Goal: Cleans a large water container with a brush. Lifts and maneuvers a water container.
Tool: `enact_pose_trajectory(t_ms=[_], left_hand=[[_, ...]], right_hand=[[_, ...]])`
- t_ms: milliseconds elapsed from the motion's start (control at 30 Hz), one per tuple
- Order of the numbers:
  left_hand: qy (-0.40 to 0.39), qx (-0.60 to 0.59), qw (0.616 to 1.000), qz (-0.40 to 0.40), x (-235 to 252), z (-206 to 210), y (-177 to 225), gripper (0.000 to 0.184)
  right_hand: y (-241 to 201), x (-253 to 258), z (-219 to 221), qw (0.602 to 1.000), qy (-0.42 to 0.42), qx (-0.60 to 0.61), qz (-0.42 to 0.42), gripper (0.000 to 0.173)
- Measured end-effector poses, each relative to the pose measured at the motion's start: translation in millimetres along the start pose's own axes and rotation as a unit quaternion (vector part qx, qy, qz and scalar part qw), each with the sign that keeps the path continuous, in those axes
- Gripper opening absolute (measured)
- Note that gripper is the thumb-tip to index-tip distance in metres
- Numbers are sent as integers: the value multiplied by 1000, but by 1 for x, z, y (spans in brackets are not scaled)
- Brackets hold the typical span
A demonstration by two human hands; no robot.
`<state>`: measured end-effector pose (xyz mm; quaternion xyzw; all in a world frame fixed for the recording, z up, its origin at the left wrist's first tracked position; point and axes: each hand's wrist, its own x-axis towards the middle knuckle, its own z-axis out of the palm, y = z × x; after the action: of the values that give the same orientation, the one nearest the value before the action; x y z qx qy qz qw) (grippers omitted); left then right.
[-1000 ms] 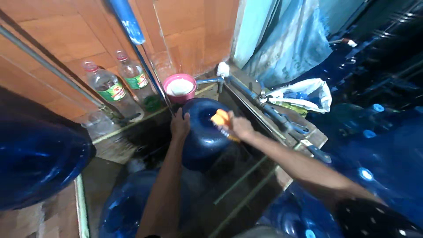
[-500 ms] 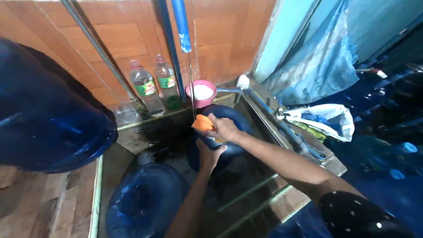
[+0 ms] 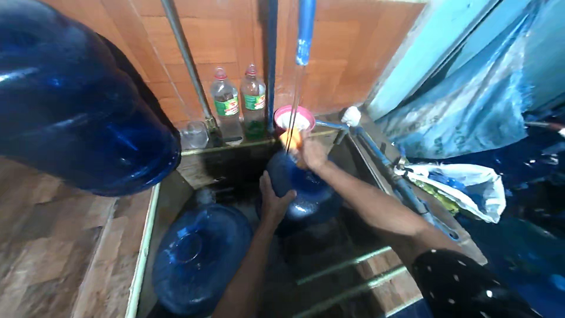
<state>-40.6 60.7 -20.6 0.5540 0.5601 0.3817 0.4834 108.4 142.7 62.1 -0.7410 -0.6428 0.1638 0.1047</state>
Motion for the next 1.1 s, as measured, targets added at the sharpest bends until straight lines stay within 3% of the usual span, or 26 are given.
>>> enact_pose_trajectory(t_ms=[100,133,267,333,433,467,600,700,800,867,933,1000,1100], left_hand=[[-44,0,999,26,15,-8,-1,79],[-74,8,997,22,14,-14,-4,83],[-102,-8,994,44,7,-7,-7,100],[-112,-27,991,69,11,3,-7,98],[-114,-24,992,56,18,-2,-4,79],[-136,-1,990,39,18,-10,-4,85],[-150,18,988,37,17,-12,-3,89],[-129,15,989,76,35,-9,-7,79],[-101,46,992,57,56,-31,1,67],[-96,94,991,23,60,-34,13,64],[-128,123,984,34,66,-23,20,60],[-191,128,970,78,70,-10,19,58],[-265,167,944,106,86,2,31,54]], right_hand=[[-23,-34,4,990,-90,6,-111,65],[-15,-31,5,989,-95,14,-111,62],[41,8,-14,997,-2,-33,71,67],[35,-12,-11,998,1,-29,58,70],[6,-50,1,996,-77,30,-44,67],[13,-47,2,995,-74,54,-46,65],[49,-18,-13,994,10,33,104,69],[27,-69,8,995,4,71,66,69],[25,-134,8,991,-119,57,25,70],[47,-156,-5,988,-147,16,55,71],[85,-158,-17,985,-116,9,130,69],[134,-155,-10,970,-37,99,218,67],[168,-166,18,875,72,380,292,56]])
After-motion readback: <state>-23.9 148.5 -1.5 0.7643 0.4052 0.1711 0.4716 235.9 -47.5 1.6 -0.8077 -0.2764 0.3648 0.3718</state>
